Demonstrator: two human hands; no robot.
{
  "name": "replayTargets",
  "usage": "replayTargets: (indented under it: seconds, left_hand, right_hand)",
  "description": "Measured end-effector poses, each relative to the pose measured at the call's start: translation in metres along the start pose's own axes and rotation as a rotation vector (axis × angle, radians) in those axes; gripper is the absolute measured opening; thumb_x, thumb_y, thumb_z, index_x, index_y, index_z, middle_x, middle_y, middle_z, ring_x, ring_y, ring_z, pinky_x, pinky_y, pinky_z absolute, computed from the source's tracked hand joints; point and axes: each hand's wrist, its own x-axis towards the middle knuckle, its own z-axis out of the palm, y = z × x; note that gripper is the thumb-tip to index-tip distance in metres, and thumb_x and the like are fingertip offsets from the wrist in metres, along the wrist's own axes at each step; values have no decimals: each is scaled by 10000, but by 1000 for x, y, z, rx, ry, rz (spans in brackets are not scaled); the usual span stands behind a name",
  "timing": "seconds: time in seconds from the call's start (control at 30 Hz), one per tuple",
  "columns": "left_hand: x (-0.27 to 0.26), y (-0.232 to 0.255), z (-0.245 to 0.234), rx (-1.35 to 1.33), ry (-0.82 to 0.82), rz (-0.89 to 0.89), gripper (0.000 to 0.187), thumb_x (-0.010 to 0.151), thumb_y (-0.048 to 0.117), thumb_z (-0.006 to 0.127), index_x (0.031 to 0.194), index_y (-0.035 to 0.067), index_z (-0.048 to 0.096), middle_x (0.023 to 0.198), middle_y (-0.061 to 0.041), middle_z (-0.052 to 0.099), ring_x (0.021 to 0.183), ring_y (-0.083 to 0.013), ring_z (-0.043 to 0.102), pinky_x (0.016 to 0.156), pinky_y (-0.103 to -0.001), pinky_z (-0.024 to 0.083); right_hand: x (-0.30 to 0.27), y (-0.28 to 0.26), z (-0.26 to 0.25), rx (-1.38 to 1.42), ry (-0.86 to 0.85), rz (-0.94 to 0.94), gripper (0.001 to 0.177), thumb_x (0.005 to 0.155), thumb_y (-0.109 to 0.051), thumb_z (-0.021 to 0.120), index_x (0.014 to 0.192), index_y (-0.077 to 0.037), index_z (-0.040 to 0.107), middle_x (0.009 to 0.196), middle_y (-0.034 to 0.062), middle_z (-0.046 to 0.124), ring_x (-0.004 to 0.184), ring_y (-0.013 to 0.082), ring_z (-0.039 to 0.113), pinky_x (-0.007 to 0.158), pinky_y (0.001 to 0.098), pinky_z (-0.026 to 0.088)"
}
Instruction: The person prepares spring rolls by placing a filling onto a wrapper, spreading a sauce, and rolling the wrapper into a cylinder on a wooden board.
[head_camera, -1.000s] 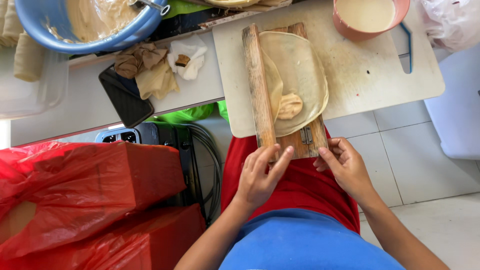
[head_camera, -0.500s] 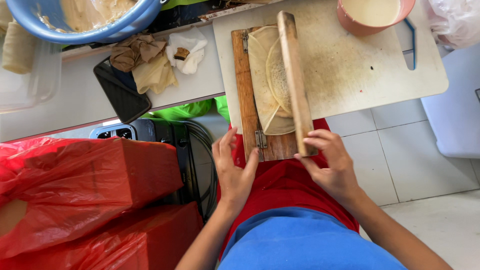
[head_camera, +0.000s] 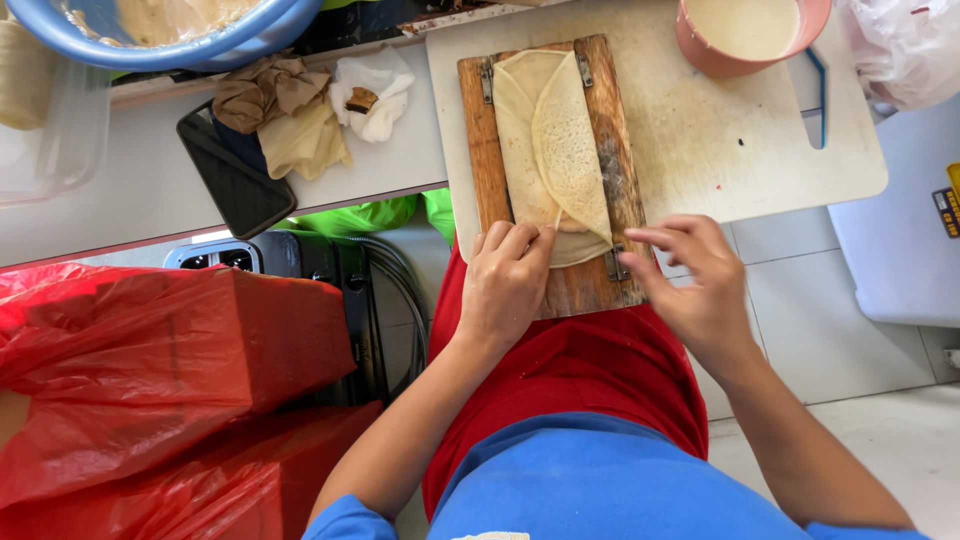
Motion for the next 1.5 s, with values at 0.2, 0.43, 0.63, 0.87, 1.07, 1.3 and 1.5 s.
replayTargets:
  seconds: [0.2,0.43,0.63,0.87,1.07,1.3,1.5]
  left_hand:
    - [0,-1,-9,-43,16,55,119,917,73,674,1015,98,738,886,-41,598,855,-231,614,694,-319,462]
    - [-11,-4,-3,-74,13,38,173,927,59,652,1064,92,753,930,-52,616,874,-240,624,710,-318,484]
    - [-15,-5,2,-117,-3,20,179,929,86,665,1082,90,758,931,-61,623,880,-250,629,702,-334,491]
    - [7,-9,-7,-262,7,-126,155,937,245,738,1018,122,786,858,-49,671,835,-249,670,688,-348,512]
    - [55,-46,16,-221,-40,-336,153,934,285,709,889,147,757,788,-30,655,803,-273,667,694,-404,510]
    - [101,-85,97,-32,-314,-516,213,772,329,799,754,138,705,790,-56,644,894,-332,663,789,-498,482]
    - [106,-86,122,-55,-312,-510,112,746,250,734,694,168,679,776,-16,623,877,-306,658,792,-490,483]
  right_hand:
    - [26,14,39,-138,-69,-248,213,915,-118,837,1116,-71,785,921,69,624,903,270,626,763,390,565]
    - [35,18,47,-171,-122,-234,104,927,-75,805,1028,-79,781,872,62,653,884,273,663,750,387,572]
    - [40,-1,40,-51,-71,-197,56,956,-30,790,1011,-26,797,863,87,681,871,279,688,717,365,569]
    - [26,3,41,-55,-82,-244,114,928,-27,797,1042,-24,785,899,112,690,864,300,680,717,394,580]
    - [20,2,27,7,-39,-197,189,898,-20,838,1081,-13,791,914,129,676,846,294,662,708,380,570]
    - [17,11,38,-48,-2,-180,101,871,-5,832,946,-58,791,829,92,701,775,285,689,662,381,576]
    - [18,8,41,-15,62,-149,103,849,-29,843,909,-94,790,822,47,720,745,240,699,626,338,572]
